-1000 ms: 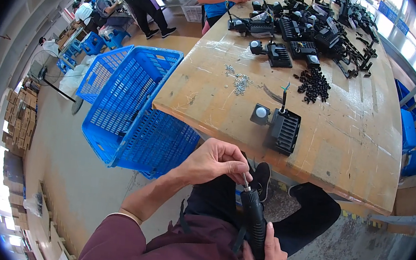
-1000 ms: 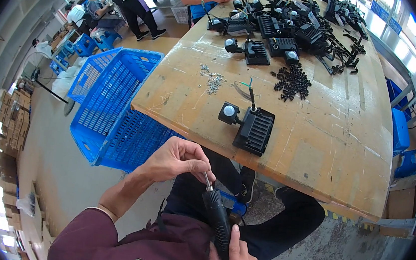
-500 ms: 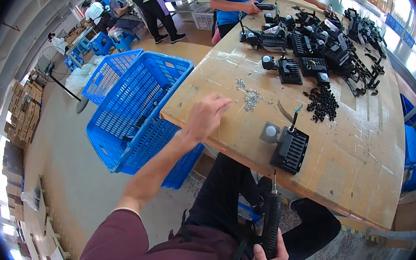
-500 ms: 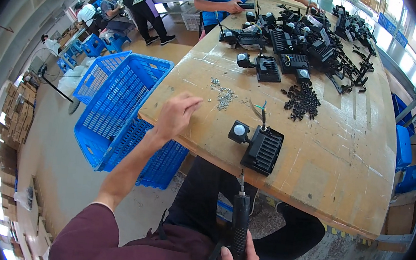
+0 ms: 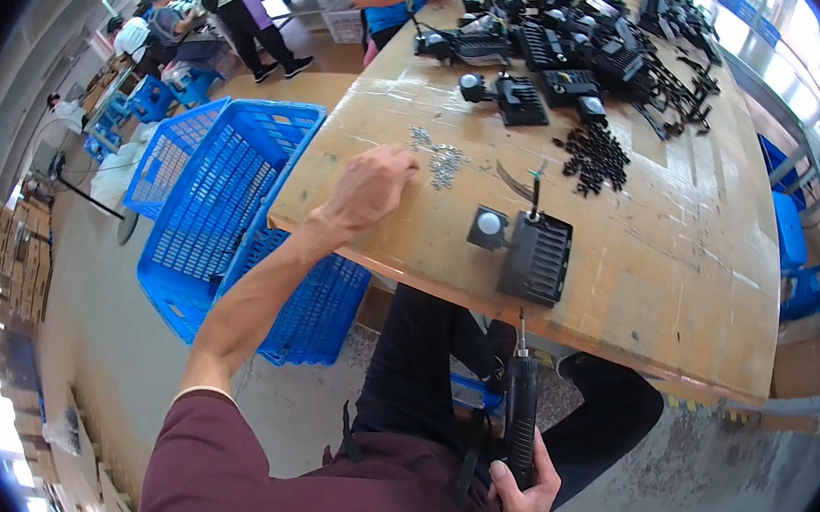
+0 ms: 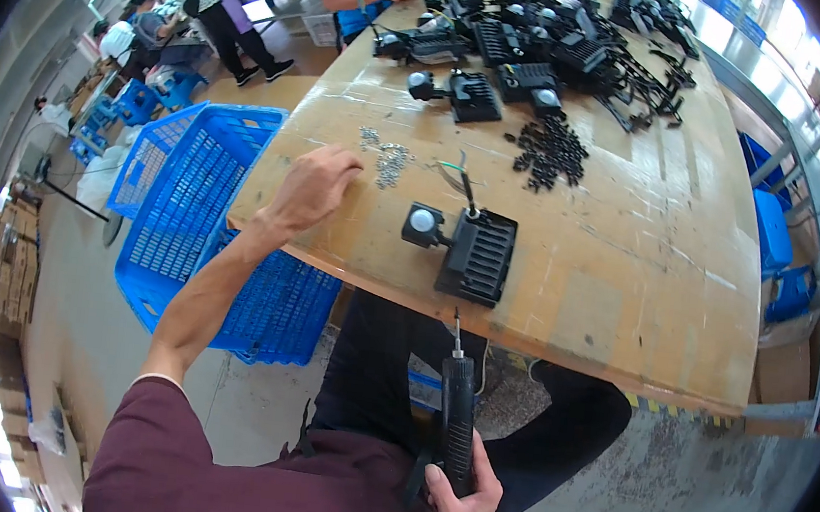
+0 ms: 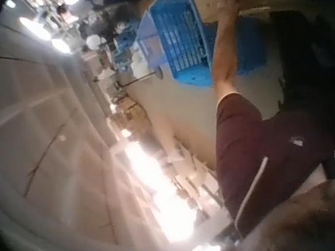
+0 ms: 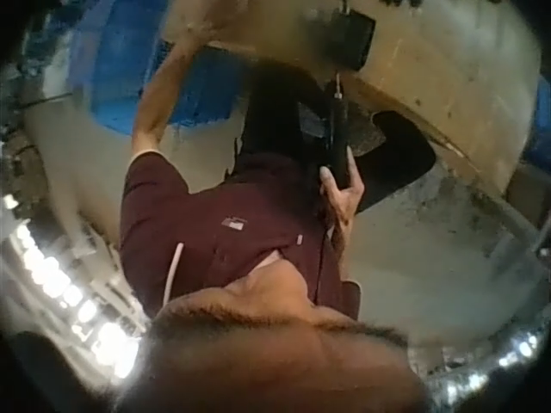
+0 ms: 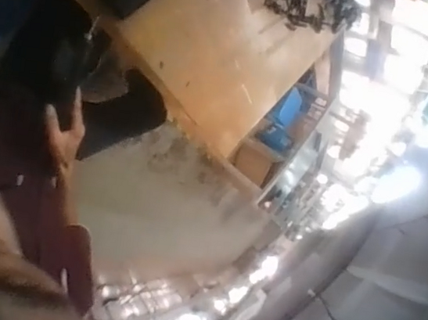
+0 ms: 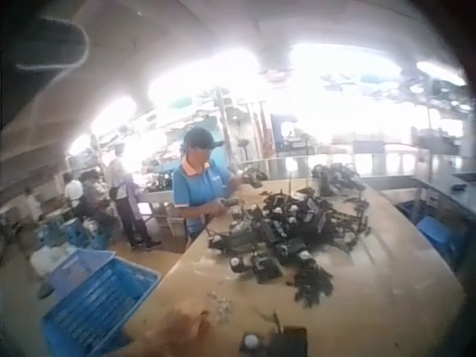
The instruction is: The person assembles electronic components by picking up a housing and a sensor, then using a power screwdriver to fasten them together. They pick up a bracket and screw it onto the housing before placing the completed unit into a blue crate.
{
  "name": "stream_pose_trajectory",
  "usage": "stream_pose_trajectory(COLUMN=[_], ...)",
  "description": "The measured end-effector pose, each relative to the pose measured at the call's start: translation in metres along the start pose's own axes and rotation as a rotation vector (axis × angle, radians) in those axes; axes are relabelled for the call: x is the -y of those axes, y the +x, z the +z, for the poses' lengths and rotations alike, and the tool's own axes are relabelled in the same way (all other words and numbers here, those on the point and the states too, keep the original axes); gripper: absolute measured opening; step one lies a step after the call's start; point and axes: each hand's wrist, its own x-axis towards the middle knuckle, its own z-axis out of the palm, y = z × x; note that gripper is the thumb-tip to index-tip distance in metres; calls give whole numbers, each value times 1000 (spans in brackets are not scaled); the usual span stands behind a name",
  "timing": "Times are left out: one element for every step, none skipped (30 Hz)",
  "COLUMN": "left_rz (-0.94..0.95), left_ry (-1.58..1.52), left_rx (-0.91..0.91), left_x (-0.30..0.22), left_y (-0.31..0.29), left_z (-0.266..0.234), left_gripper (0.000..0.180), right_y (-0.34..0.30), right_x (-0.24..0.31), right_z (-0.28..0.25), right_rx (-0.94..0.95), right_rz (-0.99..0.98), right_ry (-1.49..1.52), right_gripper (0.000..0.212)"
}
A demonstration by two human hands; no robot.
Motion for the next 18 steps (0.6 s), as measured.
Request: stream_pose_trajectory(left_rz=[-194,-392,-387,-255,-126,-132,-192,-245,-242,-216,-183,-258,-250,-254,-258,-260,-120,18], left_ry=[-246,-486,-493,-588,-677,-677,-900,-1125,-1126,-1034,-945,-1050,-1051,-1039,-1027,-1026,-792,-555], left_rx=[-41,-78,-70,-189,-309,-306,-235,-161,-159,-139,-110,-100,-87,-87,-88,-83,-181,-274], left_x=[-21,-39,-53,-69,-82,-90,-97,-102,-107,-115,-122,-126,-129,-133,-135,-138,-139,-141], left_y=[-3,-7,-10,-11,-12,-9,-4,2,1,-4,-9,-13,-15,-18,-19,-18,-17,-16], left_z=[-8,-15,-16,-13,-10,-4,3,8,9,8,7,4,2,0,-2,-4,-7,-10], left_gripper=[11,10,10,9,9,9,8,8,8,8,9,8,8,7,7,7,8,10], right_y=[-2,-4,-6,-6,-6,-5,-5,-3,0,4,5,6,7,8,10,11,12,13], right_x=[1,3,3,3,2,3,3,4,6,9,8,7,6,6,5,6,7,7], right_z=[-1,-1,-2,-2,-2,-2,-1,-1,-1,-4,-4,-5,-6,-8,-10,-12,-13,-15], right_rx=[-21,-30,-33,-43,-51,-54,-52,-49,-45,-48,-36,-24,-34,-32,-30,-30,-35,-39], right_rz=[2,18,39,44,46,48,54,48,41,40,33,26,28,26,23,27,26,25], right_ry=[5,14,19,21,34,43,43,56,70,72,73,73,84,85,86,89,91,92], right_gripper=[75,74,73,73,73,73,73,73,73,73,73,73,73,73,72,72,72,72])
